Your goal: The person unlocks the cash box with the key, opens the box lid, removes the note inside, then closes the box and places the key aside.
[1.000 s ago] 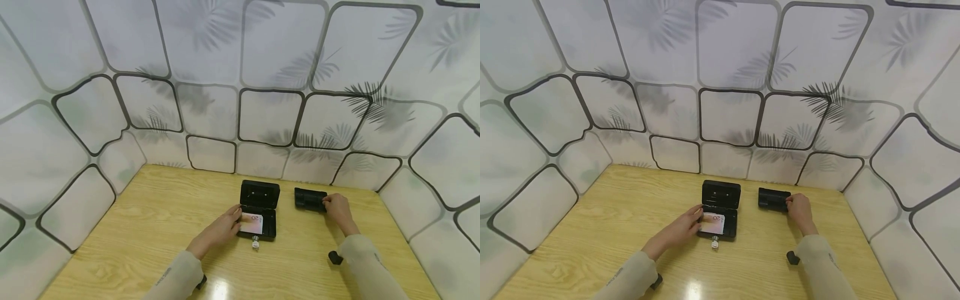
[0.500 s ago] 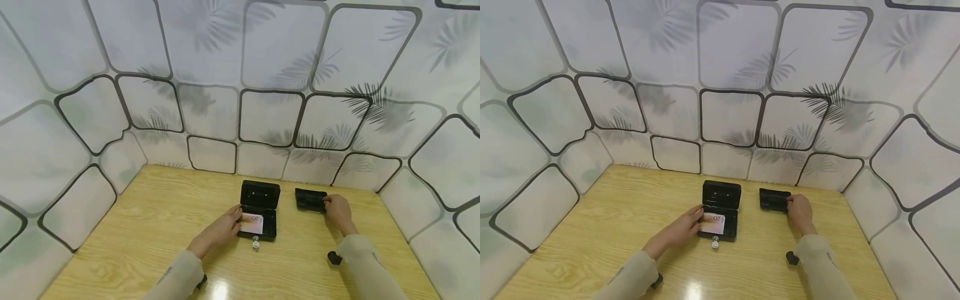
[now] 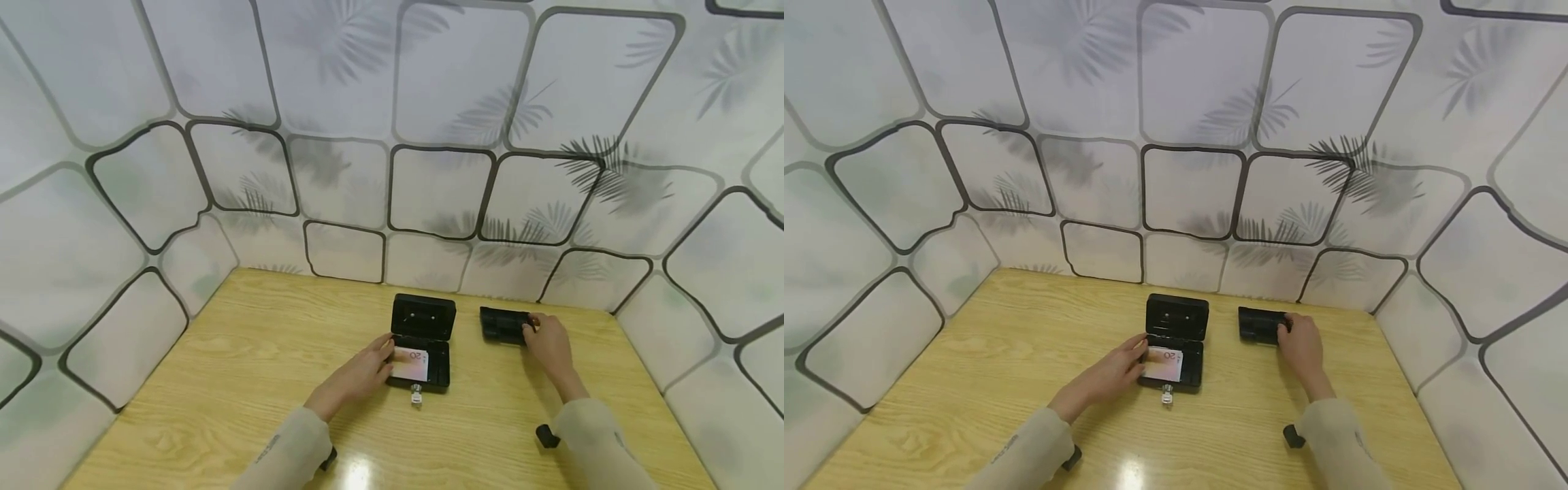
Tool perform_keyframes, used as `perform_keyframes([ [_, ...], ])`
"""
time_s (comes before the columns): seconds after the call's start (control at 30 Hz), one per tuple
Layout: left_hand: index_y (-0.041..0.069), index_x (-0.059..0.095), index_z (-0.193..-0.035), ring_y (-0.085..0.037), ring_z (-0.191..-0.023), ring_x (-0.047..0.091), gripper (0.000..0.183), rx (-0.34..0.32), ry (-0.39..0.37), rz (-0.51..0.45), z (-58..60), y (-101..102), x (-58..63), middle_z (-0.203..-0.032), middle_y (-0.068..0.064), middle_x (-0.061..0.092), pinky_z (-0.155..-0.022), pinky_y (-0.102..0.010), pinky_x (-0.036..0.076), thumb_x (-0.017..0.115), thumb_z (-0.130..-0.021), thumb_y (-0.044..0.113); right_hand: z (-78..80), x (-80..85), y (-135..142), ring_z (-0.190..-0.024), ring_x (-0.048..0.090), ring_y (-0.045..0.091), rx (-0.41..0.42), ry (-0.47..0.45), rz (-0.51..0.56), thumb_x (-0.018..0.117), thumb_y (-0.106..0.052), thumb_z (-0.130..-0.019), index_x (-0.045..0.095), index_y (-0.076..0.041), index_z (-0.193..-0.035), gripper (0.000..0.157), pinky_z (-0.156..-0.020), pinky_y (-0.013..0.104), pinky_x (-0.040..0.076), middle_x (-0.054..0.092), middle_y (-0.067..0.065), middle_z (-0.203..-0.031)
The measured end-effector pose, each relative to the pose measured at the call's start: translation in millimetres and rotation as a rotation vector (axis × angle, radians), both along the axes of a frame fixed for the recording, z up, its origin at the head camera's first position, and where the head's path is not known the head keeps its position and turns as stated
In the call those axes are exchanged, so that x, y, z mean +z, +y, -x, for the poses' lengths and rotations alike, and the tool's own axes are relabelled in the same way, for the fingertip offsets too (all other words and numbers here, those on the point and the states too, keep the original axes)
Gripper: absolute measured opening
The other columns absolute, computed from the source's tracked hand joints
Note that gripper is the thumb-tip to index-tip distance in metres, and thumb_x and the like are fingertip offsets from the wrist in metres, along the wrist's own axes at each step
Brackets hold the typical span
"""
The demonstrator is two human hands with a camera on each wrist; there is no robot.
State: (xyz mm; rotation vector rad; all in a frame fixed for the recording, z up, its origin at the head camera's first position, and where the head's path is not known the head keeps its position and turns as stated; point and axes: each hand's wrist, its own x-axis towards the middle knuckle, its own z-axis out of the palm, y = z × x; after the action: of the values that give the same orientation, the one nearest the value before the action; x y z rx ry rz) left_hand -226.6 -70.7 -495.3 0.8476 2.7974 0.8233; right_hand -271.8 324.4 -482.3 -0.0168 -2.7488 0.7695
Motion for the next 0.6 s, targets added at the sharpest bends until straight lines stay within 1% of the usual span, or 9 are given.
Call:
perform_keyframes([
  [0.07, -0.012, 0.042, -0.151, -0.039, -0.145, 0.042, 0.051, 0.003, -0.001, 0.004, 0.0, -0.2, -0.1, -0.164, -0.023, 0.031, -0.115, -0.049, 0.039, 0.054, -0.108, 0.014, -5.0, 4.8, -6.4, -0.1, 0.063, 0.048, 0.018, 0.004, 0.029, 0.061, -0.009, -0.101, 0.059, 0.017, -0.131, 0.04, -0.081, 0.059, 0.053, 0.064, 0.036, -0.112],
  [0.17, -0.011, 0.042, -0.151, -0.039, -0.144, 0.042, 0.051, 0.009, -0.006, 0.008, -0.2, -0.4, 0.4, -0.164, -0.022, 0.032, -0.115, -0.049, 0.04, 0.054, -0.108, 0.015, -11.5, 12.3, -15.8, -0.096, 0.065, 0.043, 0.051, 0.015, 0.068, 0.06, -0.01, -0.103, 0.057, 0.017, -0.134, 0.041, -0.078, 0.055, 0.055, 0.066, 0.031, -0.109],
  [0.33, -0.011, 0.043, -0.151, -0.038, -0.144, 0.043, 0.051, 0.01, -0.008, 0.01, -0.1, -0.4, 0.7, -0.164, -0.022, 0.032, -0.115, -0.049, 0.04, 0.054, -0.108, 0.015, -20.7, 22.8, -34.6, -0.093, 0.067, 0.039, 0.09, 0.037, 0.117, 0.06, -0.01, -0.104, 0.057, 0.016, -0.134, 0.04, -0.076, 0.051, 0.056, 0.069, 0.025, -0.103],
  [0.6, -0.011, 0.042, -0.151, -0.039, -0.145, 0.042, 0.051, 0.006, -0.016, 0.001, -0.6, -1.1, 1.8, -0.164, -0.022, 0.031, -0.115, -0.05, 0.039, 0.053, -0.108, 0.015, -33.4, 31.2, -64.2, -0.092, 0.069, 0.036, 0.161, 0.074, 0.133, 0.062, -0.01, -0.104, 0.06, 0.013, -0.132, 0.036, -0.076, 0.049, 0.058, 0.071, 0.02, -0.104],
])
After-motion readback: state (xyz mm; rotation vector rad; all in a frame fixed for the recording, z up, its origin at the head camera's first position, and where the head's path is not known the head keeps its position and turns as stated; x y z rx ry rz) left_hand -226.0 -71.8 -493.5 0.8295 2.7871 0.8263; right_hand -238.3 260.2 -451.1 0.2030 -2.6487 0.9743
